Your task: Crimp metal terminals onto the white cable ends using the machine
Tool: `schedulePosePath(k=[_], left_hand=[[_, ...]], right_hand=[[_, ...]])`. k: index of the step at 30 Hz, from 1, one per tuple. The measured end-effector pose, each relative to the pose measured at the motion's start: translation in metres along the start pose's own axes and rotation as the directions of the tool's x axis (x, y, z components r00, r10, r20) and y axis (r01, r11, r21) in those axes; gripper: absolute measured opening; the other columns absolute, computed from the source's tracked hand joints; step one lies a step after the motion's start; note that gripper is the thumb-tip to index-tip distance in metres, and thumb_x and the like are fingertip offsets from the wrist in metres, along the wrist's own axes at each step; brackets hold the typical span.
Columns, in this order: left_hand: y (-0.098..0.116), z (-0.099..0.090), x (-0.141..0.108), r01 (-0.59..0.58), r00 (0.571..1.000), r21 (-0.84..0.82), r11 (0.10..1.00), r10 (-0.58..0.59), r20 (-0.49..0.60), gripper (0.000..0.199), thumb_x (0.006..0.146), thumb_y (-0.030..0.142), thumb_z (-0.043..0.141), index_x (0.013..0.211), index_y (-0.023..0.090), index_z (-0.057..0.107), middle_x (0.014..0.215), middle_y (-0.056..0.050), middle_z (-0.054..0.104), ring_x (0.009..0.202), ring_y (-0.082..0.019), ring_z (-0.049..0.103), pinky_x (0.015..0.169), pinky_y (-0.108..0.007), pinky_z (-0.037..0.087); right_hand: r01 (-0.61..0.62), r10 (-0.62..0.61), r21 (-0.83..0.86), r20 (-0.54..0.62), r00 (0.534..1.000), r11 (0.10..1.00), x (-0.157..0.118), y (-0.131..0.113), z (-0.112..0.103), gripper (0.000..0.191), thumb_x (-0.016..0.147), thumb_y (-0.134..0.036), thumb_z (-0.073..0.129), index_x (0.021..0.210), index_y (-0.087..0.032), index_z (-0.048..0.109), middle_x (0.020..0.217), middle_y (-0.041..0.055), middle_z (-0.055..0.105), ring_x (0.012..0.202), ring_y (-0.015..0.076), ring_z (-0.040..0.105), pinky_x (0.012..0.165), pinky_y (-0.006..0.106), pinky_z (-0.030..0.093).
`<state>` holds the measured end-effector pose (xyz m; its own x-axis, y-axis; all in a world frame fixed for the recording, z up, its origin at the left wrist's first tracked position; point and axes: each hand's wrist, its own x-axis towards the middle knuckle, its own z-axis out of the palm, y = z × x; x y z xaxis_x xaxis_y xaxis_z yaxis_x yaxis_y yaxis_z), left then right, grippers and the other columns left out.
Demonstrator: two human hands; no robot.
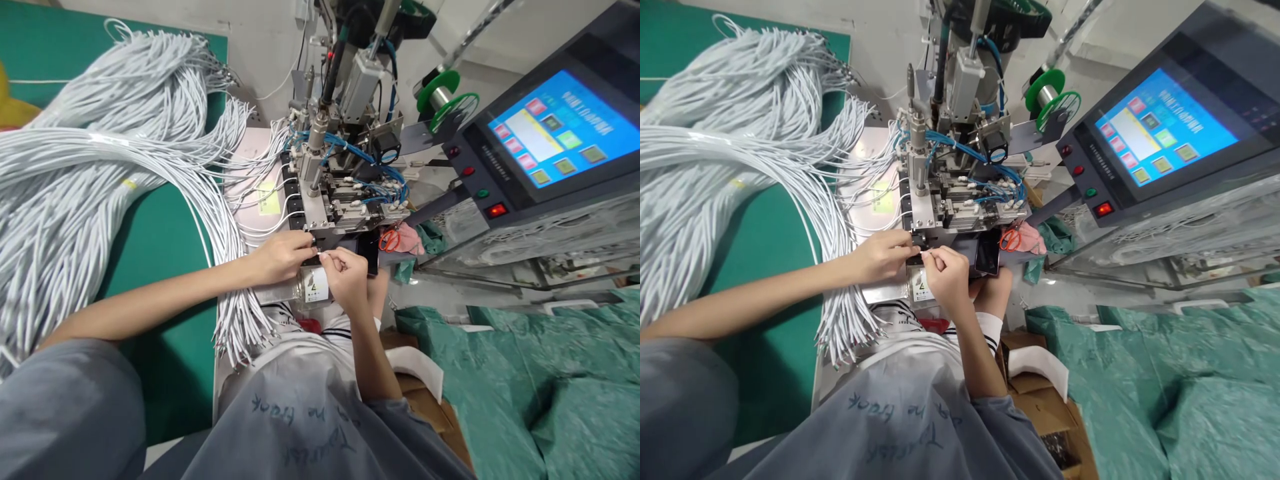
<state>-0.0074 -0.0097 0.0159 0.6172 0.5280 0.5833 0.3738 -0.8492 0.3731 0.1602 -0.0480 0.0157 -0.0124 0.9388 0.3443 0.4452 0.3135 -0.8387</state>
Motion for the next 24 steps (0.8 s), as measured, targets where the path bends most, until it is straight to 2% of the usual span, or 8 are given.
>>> schedulePosePath(k=[2,6,9,13,17,21,24], left_hand=[[-0.002,0.002,-0.001,0.02,1.0,0.013,1.0,-0.02,-0.011,0.023,0.083,0.007,0.043,0.072,0.011,0.063,0.066,-0.004,0.052,0.059,-0.012,0.046,0.051,-0.022,0.034],[0.0,0.01,-0.003,0.229,0.969,-0.209,0.951,-0.243,-0.044,0.014,0.084,0.017,0.055,0.075,0.012,0.065,0.065,-0.001,0.054,0.059,-0.01,0.05,0.054,-0.021,0.038],[0.002,0.015,-0.005,0.261,0.964,-0.263,0.929,-0.266,0.015,0.017,0.087,0.02,0.052,0.086,0.013,0.067,0.069,-0.002,0.056,0.065,-0.011,0.052,0.06,-0.022,0.042],[0.0,0.015,-0.006,0.224,0.97,-0.209,0.952,-0.196,0.145,0.024,0.091,0.018,0.043,0.09,0.014,0.066,0.074,-0.004,0.054,0.069,-0.012,0.052,0.063,-0.023,0.044],[-0.006,0.014,-0.004,0.199,0.963,-0.156,0.968,-0.163,0.215,0.025,0.092,0.019,0.041,0.091,0.011,0.065,0.075,-0.005,0.053,0.069,-0.012,0.052,0.063,-0.023,0.044],[-0.012,0.015,-0.004,0.15,0.941,0.054,0.987,-0.16,0.3,0.031,0.093,0.017,0.035,0.098,0.007,0.064,0.078,-0.008,0.053,0.064,-0.012,0.051,0.06,-0.024,0.044],[-0.013,0.017,-0.005,0.114,0.916,0.194,0.974,-0.179,0.359,0.032,0.092,0.015,0.034,0.104,0.005,0.062,0.08,-0.009,0.053,0.062,-0.013,0.051,0.058,-0.025,0.044]], right_hand=[[-0.014,0.013,0.012,0.025,1.0,1.0,0.002,0.003,0.0,0.029,0.08,-0.022,0.055,0.052,-0.016,0.054,0.051,-0.0052,0.029,0.049,0.0083,0.031,0.049,0.026,0.027],[-0.044,0.051,0.066,-0.114,0.992,0.997,0.002,0.008,0.011,0.027,0.081,-0.027,0.055,0.056,-0.017,0.057,0.051,-0.0052,0.027,0.049,0.0096,0.03,0.049,0.027,0.027],[-0.082,0.095,0.084,-0.163,0.982,0.993,0.001,0.013,0.017,0.027,0.081,-0.03,0.054,0.058,-0.017,0.059,0.052,-0.0044,0.03,0.05,0.0103,0.031,0.05,0.027,0.027],[-0.125,0.135,0.085,-0.122,0.983,0.988,0.002,0.022,0.017,0.028,0.08,-0.031,0.055,0.056,-0.017,0.058,0.053,-0.0039,0.032,0.051,0.0104,0.032,0.051,0.027,0.028],[-0.148,0.158,0.116,-0.081,0.984,0.982,0.004,0.032,0.015,0.028,0.081,-0.031,0.055,0.057,-0.017,0.058,0.053,-0.0039,0.033,0.052,0.0104,0.033,0.052,0.026,0.029],[-0.191,0.192,0.173,0.008,0.981,0.966,0.006,0.045,0.013,0.025,0.081,-0.031,0.054,0.064,-0.016,0.062,0.059,-0.0017,0.044,0.057,0.0112,0.042,0.053,0.025,0.032],[-0.278,0.281,0.232,0.022,0.959,0.932,0.007,0.059,0.012,0.017,0.077,-0.029,0.058,0.068,-0.015,0.065,0.062,-0.001,0.051,0.057,0.0108,0.044,0.054,0.025,0.034]])
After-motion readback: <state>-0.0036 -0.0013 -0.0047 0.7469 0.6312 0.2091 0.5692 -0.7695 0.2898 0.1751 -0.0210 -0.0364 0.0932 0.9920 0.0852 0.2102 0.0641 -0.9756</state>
